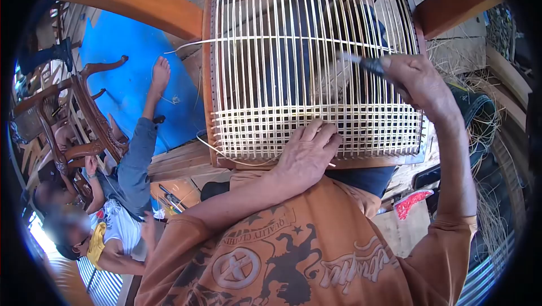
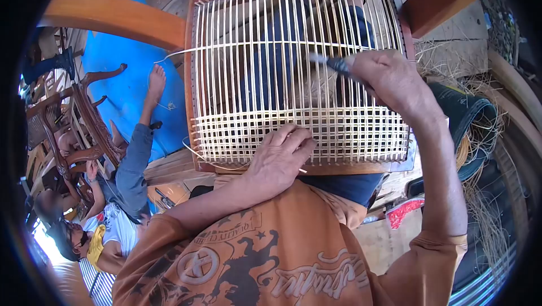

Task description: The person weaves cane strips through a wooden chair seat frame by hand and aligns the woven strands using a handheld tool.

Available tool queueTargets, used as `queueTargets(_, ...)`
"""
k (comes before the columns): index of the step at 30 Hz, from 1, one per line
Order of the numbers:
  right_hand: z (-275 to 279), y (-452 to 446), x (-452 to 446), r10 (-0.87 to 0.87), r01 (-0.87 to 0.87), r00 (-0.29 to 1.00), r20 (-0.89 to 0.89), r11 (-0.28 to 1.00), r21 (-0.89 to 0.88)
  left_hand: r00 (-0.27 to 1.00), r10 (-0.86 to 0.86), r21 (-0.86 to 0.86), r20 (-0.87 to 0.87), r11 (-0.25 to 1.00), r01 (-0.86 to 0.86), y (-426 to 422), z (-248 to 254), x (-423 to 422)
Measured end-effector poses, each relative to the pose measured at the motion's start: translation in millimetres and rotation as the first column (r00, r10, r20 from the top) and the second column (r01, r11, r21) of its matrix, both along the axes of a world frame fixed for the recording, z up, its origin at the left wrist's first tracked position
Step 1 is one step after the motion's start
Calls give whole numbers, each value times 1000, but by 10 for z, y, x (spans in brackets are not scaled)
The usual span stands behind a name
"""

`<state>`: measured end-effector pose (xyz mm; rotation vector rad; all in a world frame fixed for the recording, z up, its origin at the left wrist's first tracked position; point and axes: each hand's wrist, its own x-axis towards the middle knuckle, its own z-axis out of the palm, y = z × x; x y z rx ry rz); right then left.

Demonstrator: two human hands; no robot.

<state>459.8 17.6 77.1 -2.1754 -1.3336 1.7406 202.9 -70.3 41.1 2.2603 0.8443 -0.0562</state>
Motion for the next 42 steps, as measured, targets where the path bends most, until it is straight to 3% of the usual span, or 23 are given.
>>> queueTargets(2,-396,-180,75,386,-323,915,-116,874,364,1000,-1,-8,7,1000,1,-19,-20,-2)
queueTargets(5,-498,-339,80,413,-316,905,-106,816,483,1000,1,-4,11,1000,0,-24,-21,2)
queueTargets(6,-158,-183,13,199,-168,973,-121,960,224,1000,6,-1,8,1000,-6,-33,-6,-4)
queueTargets(7,24,-83,-16,-20,17,997,-69,999,-42,1000,21,2,17,1000,-21,-30,-2,-5)
queueTargets(8,-51,-116,10,-100,97,992,-75,994,-45,999,32,5,30,999,-32,-27,6,-2)
queueTargets(9,-113,-150,-70,36,-32,999,-36,992,125,998,40,8,45,999,-40,-25,2,8)
queueTargets(11,-165,-251,-34,193,-216,964,-184,970,-112,997,76,52,21,996,-77,2,-41,25)
queueTargets(12,-175,-213,0,235,-261,958,-164,952,-159,990,137,23,-11,990,-137,51,-51,30)
queueTargets(16,-36,-205,0,-81,80,996,-43,997,-7,972,235,132,-25,964,-230,252,-199,48)
queueTargets(19,-106,-304,168,229,-237,969,-90,967,-95,969,247,106,-15,964,-244,332,-166,82)
queueTargets(22,112,-293,439,-79,77,997,-15,993,-87,974,223,110,-26,969,-219,343,-186,68)
queueTargets(25,61,-502,628,199,-191,979,36,970,-153,973,220,138,-64,968,-209,347,-150,121)
queueTargets(26,90,-566,722,74,-76,997,-28,993,-86,972,222,134,-78,968,-210,339,-155,151)
queueTargets(27,186,-578,736,-76,76,997,2,993,-87,973,218,137,-71,969,-207,344,-153,190)
queueTargets(29,200,-664,689,-224,220,974,42,972,83,979,194,155,-54,971,-184,349,-140,318)
queueTargets(31,39,-862,789,84,-90,992,95,994,67,988,156,136,-16,979,-152,359,-150,452)
queueTargets(32,77,-966,775,107,-108,991,84,994,-1,986,165,89,5,982,-165,355,-132,503)
queueTargets(33,126,-1112,730,-110,105,993,35,987,119,984,178,43,27,983,-179,358,-112,547)
queueTargets(35,152,-1516,846,-511,512,858,-46,847,141,976,213,-119,42,971,-206,352,-55,583)
queueTargets(37,-96,-2105,765,-758,709,649,-68,569,417,959,275,-340,60,909,-240,334,-22,630)
queueTargets(39,-416,-2788,642,-924,877,369,-102,309,368,933,351,-601,73,762,-240,330,-14,718)
queueTargets(41,-591,-3306,362,-909,821,417,9,381,425,954,296,-565,43,795,-221,344,1,735)
queueTargets(42,-685,-3593,242,-888,830,447,110,458,320,963,269,-544,28,812,-211,363,14,737)
